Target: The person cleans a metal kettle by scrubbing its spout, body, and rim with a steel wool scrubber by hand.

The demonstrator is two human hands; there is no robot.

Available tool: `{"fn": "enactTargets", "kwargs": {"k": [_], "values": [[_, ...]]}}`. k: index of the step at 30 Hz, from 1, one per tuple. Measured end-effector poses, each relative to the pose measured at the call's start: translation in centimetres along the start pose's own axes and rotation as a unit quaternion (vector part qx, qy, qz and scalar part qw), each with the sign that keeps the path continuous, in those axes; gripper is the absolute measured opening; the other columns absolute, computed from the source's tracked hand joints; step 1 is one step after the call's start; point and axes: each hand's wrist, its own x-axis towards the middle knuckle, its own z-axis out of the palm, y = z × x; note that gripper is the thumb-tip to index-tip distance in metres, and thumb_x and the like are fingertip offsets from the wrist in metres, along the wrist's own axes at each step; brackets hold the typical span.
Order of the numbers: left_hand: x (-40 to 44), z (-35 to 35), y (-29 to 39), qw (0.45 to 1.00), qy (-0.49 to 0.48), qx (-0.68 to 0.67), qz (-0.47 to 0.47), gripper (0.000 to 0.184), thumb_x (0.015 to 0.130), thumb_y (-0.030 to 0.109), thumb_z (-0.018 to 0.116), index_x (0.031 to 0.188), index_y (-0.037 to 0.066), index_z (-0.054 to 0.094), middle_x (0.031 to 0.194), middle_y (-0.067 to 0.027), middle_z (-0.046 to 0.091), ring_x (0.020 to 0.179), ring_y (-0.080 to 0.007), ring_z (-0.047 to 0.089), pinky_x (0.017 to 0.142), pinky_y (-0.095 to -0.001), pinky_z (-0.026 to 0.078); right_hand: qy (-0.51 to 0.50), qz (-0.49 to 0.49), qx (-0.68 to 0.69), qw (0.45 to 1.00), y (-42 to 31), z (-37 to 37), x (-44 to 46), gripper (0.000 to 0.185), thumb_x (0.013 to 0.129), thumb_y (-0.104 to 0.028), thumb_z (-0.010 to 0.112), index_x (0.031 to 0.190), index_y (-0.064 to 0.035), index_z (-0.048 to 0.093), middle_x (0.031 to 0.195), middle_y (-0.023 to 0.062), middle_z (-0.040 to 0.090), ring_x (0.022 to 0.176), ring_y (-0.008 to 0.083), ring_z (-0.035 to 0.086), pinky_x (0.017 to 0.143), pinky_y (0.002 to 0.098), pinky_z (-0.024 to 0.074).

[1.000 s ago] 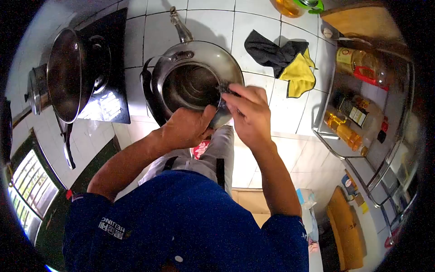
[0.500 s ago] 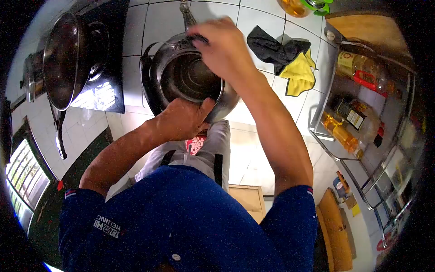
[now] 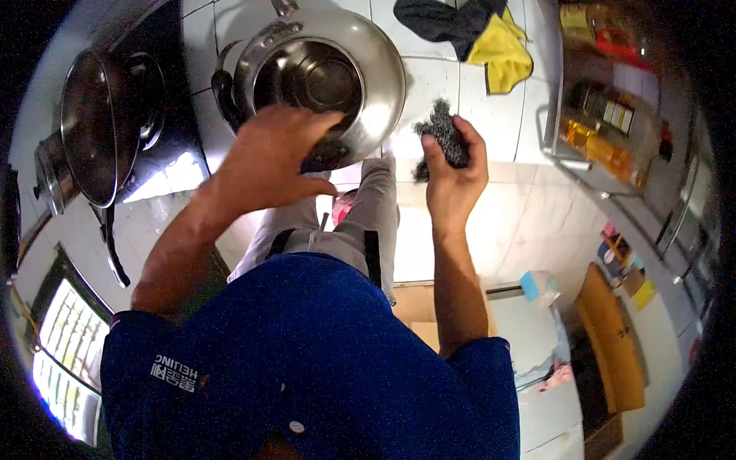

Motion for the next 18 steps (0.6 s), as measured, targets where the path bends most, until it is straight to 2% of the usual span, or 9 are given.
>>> {"fn": "enactTargets", "kwargs": {"k": [2,3,5,7,9,12,14,16,18], "values": [[-1.3,-0.2,-1.5,0.994,0.009,0.088,0.068,0.078,0.067,0.041,0.086,0.129,0.002,0.058,0.110,-0.0150,0.066,0.112,-0.0322,0.061,0.109,-0.0472,0.037,0.000,0.027,0.011,1.000,1.0,0.1,-3.2,0.046,0.085,-0.006,0.078,0.124,0.0047,0.056,0.106,0.0098,0.065,0.092,0.0143,0.061,0.082,0.0250,0.0513],[-1.6,0.1,-2.2,0.988,-0.012,0.124,0.086,0.064,0.072,0.041,0.082,0.120,0.003,0.061,0.108,-0.0140,0.066,0.112,-0.0293,0.060,0.108,-0.0480,0.035,0.001,0.023,0.008,1.000,1.3,0.4,-4.5,0.046,0.085,-0.007,0.078,0.124,0.0041,0.056,0.108,0.0093,0.064,0.093,0.0144,0.060,0.083,0.0249,0.0511],[-1.3,0.6,-2.5,0.988,-0.040,0.120,0.093,0.060,0.071,0.040,0.081,0.115,0.005,0.061,0.104,-0.0148,0.067,0.107,-0.0303,0.062,0.105,-0.0468,0.037,0.006,0.015,0.018,1.000,1.9,1.3,-6.4,0.045,0.083,-0.005,0.078,0.122,0.0028,0.058,0.111,0.0093,0.062,0.097,0.0164,0.059,0.087,0.0268,0.0502],[-0.9,1.2,-2.6,0.991,-0.064,0.099,0.066,0.046,0.075,0.041,0.075,0.101,0.006,0.059,0.093,-0.0150,0.068,0.097,-0.0304,0.065,0.098,-0.0447,0.039,0.010,-0.069,-0.021,0.997,2.8,2.2,-7.1,0.042,0.080,-0.001,0.078,0.118,0.0039,0.061,0.113,0.0123,0.061,0.101,0.0213,0.060,0.091,0.0306,0.0491],[-0.6,1.9,-2.3,0.991,-0.056,0.103,0.065,0.044,0.075,0.040,0.075,0.098,0.006,0.059,0.090,-0.0148,0.067,0.093,-0.0317,0.065,0.094,-0.0444,0.041,-0.002,-0.126,-0.012,0.992,2.0,3.4,-6.8,0.037,0.078,0.001,0.077,0.113,0.0042,0.064,0.116,0.0154,0.062,0.104,0.0234,0.061,0.093,0.0314,0.0483],[-0.2,2.6,-2.2,0.991,-0.011,0.101,0.083,0.037,0.075,0.036,0.074,0.089,0.005,0.059,0.081,-0.0138,0.066,0.082,-0.0330,0.065,0.086,-0.0433,0.045,-0.066,-0.327,-0.151,0.931,0.1,4.7,-3.9,0.036,0.072,0.002,0.078,0.107,-0.0005,0.069,0.109,0.0171,0.067,0.100,0.0333,0.062,0.089,0.0368,0.0506],[0.1,2.5,-2.2,0.990,0.022,0.097,0.096,0.031,0.076,0.032,0.073,0.082,0.005,0.058,0.076,-0.0130,0.065,0.076,-0.0332,0.065,0.080,-0.0435,0.047,-0.047,-0.360,-0.161,0.918,0.3,4.8,-0.9,0.035,0.070,0.000,0.079,0.105,-0.0028,0.071,0.105,0.0159,0.067,0.100,0.0357,0.062,0.088,0.0397,0.0507],[0.3,2.3,-2.0,0.990,0.012,0.117,0.083,0.030,0.076,0.030,0.072,0.083,0.005,0.059,0.077,-0.0128,0.065,0.077,-0.0333,0.065,0.080,-0.0430,0.048,-0.017,-0.308,-0.129,0.942,0.4,4.4,-0.9,0.030,0.070,0.000,0.078,0.100,-0.0033,0.072,0.104,0.0149,0.068,0.102,0.0337,0.062,0.089,0.0404,0.0503],[0.5,2.2,-2.1,0.991,0.019,0.095,0.093,0.028,0.076,0.029,0.072,0.082,0.005,0.059,0.076,-0.0123,0.064,0.077,-0.0329,0.065,0.079,-0.0430,0.048,-0.068,-0.348,-0.158,0.922,1.8,4.2,-3.5,0.029,0.073,0.000,0.079,0.101,-0.0055,0.073,0.103,0.0125,0.070,0.099,0.0295,0.064,0.088,0.0350,0.0510]]}}
